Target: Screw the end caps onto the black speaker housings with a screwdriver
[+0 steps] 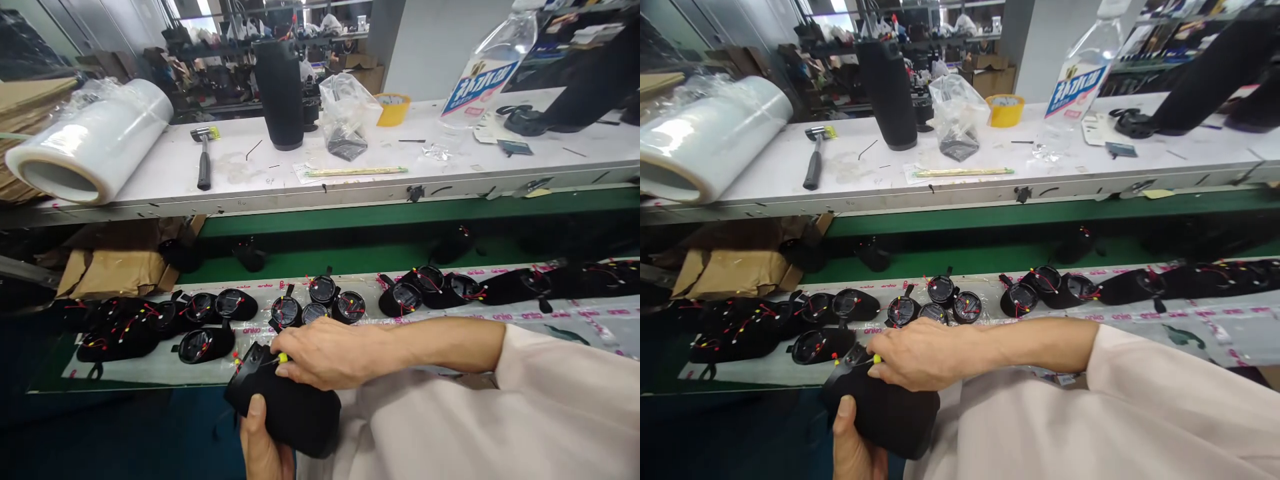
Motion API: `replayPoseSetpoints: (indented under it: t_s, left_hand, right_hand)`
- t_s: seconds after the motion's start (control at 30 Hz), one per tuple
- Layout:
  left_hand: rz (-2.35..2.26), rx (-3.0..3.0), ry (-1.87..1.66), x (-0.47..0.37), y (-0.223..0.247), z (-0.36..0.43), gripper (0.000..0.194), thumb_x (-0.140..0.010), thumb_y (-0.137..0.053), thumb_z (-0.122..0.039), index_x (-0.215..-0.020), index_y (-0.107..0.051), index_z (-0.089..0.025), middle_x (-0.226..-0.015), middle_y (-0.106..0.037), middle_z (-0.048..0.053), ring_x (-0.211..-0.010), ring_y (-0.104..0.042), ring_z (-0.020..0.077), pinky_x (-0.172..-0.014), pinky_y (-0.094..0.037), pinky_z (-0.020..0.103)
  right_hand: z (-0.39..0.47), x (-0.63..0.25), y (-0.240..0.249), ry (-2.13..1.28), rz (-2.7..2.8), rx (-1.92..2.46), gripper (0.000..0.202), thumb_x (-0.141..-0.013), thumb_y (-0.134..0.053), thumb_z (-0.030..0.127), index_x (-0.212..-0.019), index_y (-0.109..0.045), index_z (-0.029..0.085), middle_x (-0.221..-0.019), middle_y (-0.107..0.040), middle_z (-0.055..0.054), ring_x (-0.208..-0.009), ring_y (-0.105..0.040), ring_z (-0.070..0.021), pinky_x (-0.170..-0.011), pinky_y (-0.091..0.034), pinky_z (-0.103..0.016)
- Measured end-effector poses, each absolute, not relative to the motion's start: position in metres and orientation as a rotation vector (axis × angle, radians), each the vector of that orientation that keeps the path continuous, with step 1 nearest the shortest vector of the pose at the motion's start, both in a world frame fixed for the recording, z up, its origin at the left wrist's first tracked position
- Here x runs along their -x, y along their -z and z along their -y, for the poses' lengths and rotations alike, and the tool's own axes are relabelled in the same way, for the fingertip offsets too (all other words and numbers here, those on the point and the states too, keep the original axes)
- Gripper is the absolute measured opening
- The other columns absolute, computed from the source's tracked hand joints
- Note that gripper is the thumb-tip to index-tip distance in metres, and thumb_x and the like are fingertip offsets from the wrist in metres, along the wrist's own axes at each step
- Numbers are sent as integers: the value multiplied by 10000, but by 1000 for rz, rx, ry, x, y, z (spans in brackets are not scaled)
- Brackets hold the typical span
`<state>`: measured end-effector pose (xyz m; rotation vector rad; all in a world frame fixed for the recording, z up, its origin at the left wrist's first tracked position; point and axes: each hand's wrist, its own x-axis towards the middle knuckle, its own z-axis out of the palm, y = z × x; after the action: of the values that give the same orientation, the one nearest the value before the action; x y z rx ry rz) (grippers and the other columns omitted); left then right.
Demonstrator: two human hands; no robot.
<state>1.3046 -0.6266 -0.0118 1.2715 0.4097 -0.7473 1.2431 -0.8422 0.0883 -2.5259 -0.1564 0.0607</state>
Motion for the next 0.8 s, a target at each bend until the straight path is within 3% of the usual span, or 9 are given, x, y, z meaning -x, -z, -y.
replayPoseSetpoints:
  t_s: [0.1, 0.33, 0.43, 0.53, 0.67, 0.8]
  left_hand:
    - [-402, -1322, 750, -1304, 6, 631, 966, -705, -852, -682, -1543, -578, -286, -1412, -740, 95, -1395, -632, 390, -1039, -642, 436]
    - [-388, -1338, 672, -1304, -10, 642, 983, -598, -956, -654, -1434, -672, -222, -1347, -755, 122, -1306, -684, 377, -873, -675, 331]
    - [-402, -1375, 646, -1301, -16, 649, 921, -630, -946, -613, -1414, -683, -210, -1285, -773, 121, -1241, -714, 367, -837, -672, 332]
    - [-346, -1433, 619, -1297, -19, 655, 822, -729, -886, -618, -1429, -674, -242, -1300, -764, 106, -1244, -705, 354, -923, -652, 393]
    - [-209, -1525, 553, -1296, -14, 656, 777, -785, -836, -646, -1429, -671, -245, -1371, -719, 120, -1297, -664, 396, -1111, -561, 562]
    - [-28, -1675, 458, -1300, -9, 650, 702, -819, -827, -618, -1369, -706, -199, -1432, -675, 141, -1408, -585, 420, -1238, -447, 578]
  right_hand:
    - [839, -1239, -88, -86, 175, 2639, 342, -1166, -377, 411, -1136, -581, 138, -918, -736, -68, -702, -648, -185, -500, -249, -315]
    - [836, -1239, -86, -80, 179, 2698, 361, -1175, -328, 435, -1095, -570, 179, -886, -736, -40, -663, -603, -165, -498, -276, -336]
    - [835, -1239, -85, -12, 167, 2764, 298, -1181, -364, 389, -1078, -551, 181, -850, -721, -15, -640, -597, -145, -499, -261, -334]
    - [831, -1237, -82, 53, 128, 2821, 261, -1179, -408, 367, -1048, -534, 179, -827, -704, 2, -599, -576, -130, -482, -247, -331]
    - [823, -1233, -74, 136, 65, 2958, 224, -1165, -410, 338, -1046, -521, 184, -806, -663, -6, -532, -523, -147, -432, -192, -358]
    - [824, -1234, -67, 163, 126, 2964, 156, -1140, -448, 288, -1068, -523, 172, -777, -622, -3, -546, -522, -156, -439, -197, -353]
